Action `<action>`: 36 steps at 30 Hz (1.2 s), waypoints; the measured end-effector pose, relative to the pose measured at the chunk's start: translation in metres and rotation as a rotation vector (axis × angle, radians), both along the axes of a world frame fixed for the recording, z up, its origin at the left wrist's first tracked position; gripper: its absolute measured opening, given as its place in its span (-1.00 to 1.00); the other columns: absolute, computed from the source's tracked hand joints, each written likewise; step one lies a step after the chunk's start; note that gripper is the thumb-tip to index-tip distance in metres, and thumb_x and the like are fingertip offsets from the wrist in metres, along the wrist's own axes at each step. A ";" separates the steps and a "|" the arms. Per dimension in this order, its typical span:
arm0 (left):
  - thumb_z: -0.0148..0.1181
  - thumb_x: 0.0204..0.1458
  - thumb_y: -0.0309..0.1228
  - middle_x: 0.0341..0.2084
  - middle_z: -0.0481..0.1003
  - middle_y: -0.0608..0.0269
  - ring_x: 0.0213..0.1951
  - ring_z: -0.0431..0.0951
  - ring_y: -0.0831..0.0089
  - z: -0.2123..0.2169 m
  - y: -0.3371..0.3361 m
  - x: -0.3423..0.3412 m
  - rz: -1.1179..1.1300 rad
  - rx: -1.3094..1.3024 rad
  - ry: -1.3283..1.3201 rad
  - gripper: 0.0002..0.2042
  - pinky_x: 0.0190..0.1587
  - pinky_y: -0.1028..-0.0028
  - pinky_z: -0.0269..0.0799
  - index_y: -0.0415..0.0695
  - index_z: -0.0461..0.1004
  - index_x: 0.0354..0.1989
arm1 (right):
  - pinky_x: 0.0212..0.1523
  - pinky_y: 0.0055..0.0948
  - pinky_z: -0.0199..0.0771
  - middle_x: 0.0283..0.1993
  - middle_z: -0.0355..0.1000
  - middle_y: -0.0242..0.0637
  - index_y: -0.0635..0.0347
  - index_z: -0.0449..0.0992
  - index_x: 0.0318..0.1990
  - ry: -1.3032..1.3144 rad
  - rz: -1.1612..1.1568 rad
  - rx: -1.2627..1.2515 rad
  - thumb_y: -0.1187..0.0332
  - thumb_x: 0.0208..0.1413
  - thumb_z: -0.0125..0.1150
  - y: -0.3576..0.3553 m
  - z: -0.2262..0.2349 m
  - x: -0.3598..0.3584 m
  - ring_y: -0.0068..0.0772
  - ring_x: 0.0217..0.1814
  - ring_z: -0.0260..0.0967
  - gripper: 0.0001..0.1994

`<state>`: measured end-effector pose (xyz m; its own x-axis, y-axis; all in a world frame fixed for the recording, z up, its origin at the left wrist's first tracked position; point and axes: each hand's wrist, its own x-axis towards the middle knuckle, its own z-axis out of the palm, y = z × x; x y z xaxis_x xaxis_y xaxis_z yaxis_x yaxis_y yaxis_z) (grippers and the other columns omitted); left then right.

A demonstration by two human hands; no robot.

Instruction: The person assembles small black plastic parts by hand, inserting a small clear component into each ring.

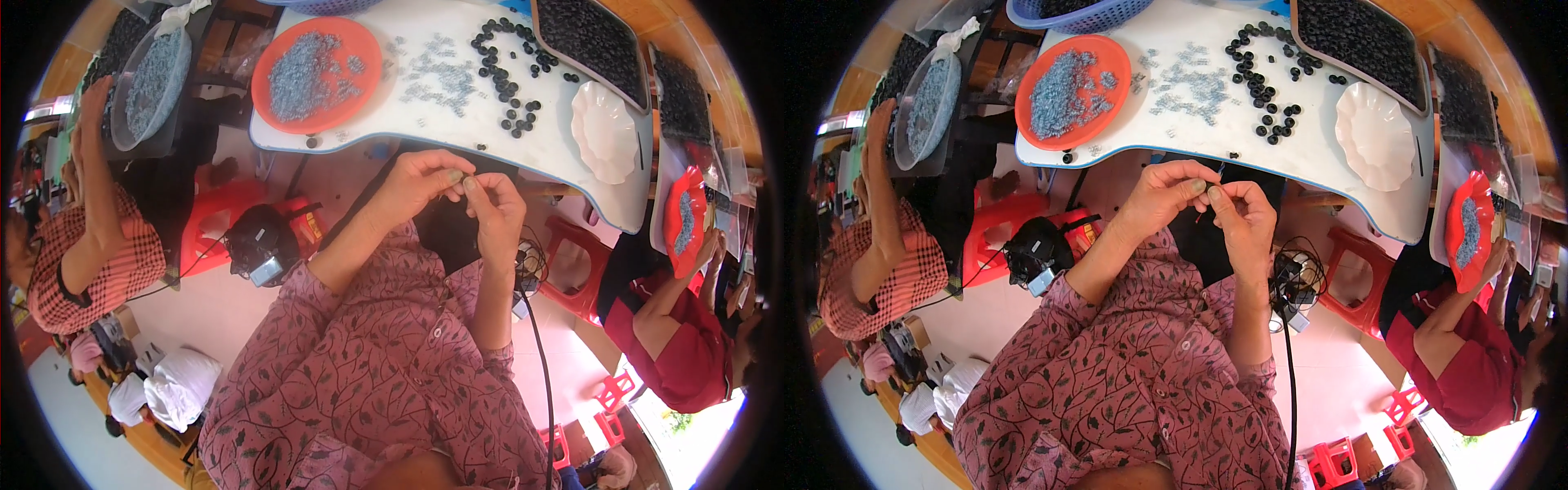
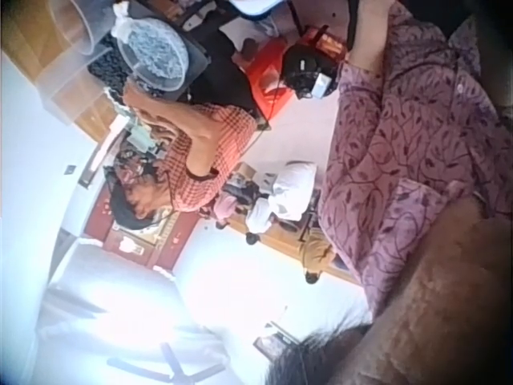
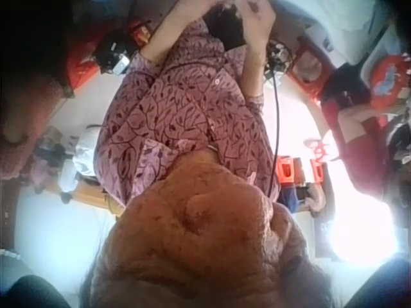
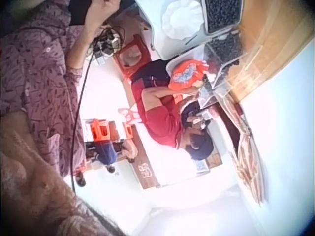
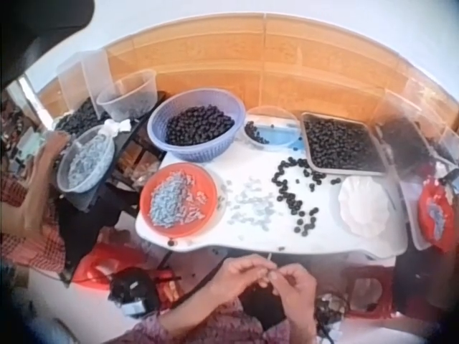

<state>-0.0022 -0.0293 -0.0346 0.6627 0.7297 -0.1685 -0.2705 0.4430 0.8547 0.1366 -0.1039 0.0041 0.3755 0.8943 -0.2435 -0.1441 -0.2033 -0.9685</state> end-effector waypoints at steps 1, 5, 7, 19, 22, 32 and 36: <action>0.08 0.17 -0.54 -0.29 0.53 0.20 -0.34 0.53 0.56 -0.004 -0.001 0.000 0.012 -0.156 -0.136 -0.81 -0.23 0.56 0.50 -0.31 0.50 -0.09 | -0.46 -0.71 0.27 -0.45 0.42 -0.46 0.24 0.48 -0.31 -0.001 0.003 -0.002 0.39 0.13 0.26 0.000 0.000 0.000 -0.75 -0.49 0.25 -0.88; 0.07 0.18 -0.54 -0.29 0.54 0.18 -0.34 0.55 0.52 -0.008 -0.002 -0.002 0.036 -0.351 -0.300 -0.78 -0.21 0.53 0.52 -0.33 0.47 -0.04 | -0.45 -0.71 0.27 -0.45 0.41 -0.48 0.23 0.48 -0.31 0.005 -0.034 0.019 0.39 0.14 0.25 0.002 -0.005 0.000 -0.75 -0.48 0.26 -0.88; 0.08 0.17 -0.53 -0.29 0.54 0.18 -0.34 0.55 0.53 -0.008 -0.002 -0.002 0.034 -0.349 -0.293 -0.78 -0.22 0.53 0.52 -0.33 0.48 -0.04 | -0.45 -0.71 0.27 -0.45 0.41 -0.48 0.23 0.48 -0.31 -0.010 -0.049 0.031 0.40 0.13 0.26 0.002 -0.004 -0.002 -0.75 -0.48 0.26 -0.89; 0.09 0.17 -0.52 -0.28 0.54 0.15 -0.35 0.55 0.53 -0.003 -0.001 -0.007 0.063 -0.285 -0.115 -0.79 -0.26 0.55 0.53 -0.33 0.49 -0.07 | -0.40 -0.56 0.36 -0.33 0.40 -0.31 0.26 0.51 -0.23 -0.802 -0.051 0.236 0.55 0.08 0.22 0.022 -0.001 0.004 -0.50 -0.41 0.36 -0.89; 0.08 0.18 -0.52 -0.28 0.54 0.14 -0.37 0.56 0.51 -0.001 0.001 -0.010 0.061 -0.309 -0.157 -0.79 -0.29 0.54 0.54 -0.33 0.48 -0.06 | -0.38 -0.45 0.41 -0.26 0.38 -0.23 0.22 0.54 -0.17 -1.064 -0.052 0.271 0.55 0.06 0.21 0.032 -0.002 0.006 -0.29 -0.35 0.41 -0.83; 0.03 0.21 -0.51 -0.27 0.56 0.06 -0.40 0.57 0.54 -0.004 0.001 -0.010 0.107 -0.310 -0.167 -0.78 -0.36 0.52 0.58 -0.34 0.47 -0.04 | -0.26 -0.23 0.44 -0.22 0.40 -0.19 0.20 0.53 -0.15 -1.312 0.062 0.151 0.51 0.00 0.24 0.037 -0.009 0.011 -0.11 -0.22 0.43 -0.79; 0.03 0.21 -0.50 -0.27 0.56 0.08 -0.40 0.56 0.54 -0.005 0.000 -0.009 0.116 -0.297 -0.177 -0.78 -0.35 0.51 0.57 -0.33 0.46 -0.04 | -0.30 -0.42 0.44 -0.25 0.44 -0.22 0.24 0.51 -0.11 -0.891 -0.059 0.158 0.53 0.09 0.20 0.029 -0.018 0.009 -0.29 -0.29 0.44 -0.80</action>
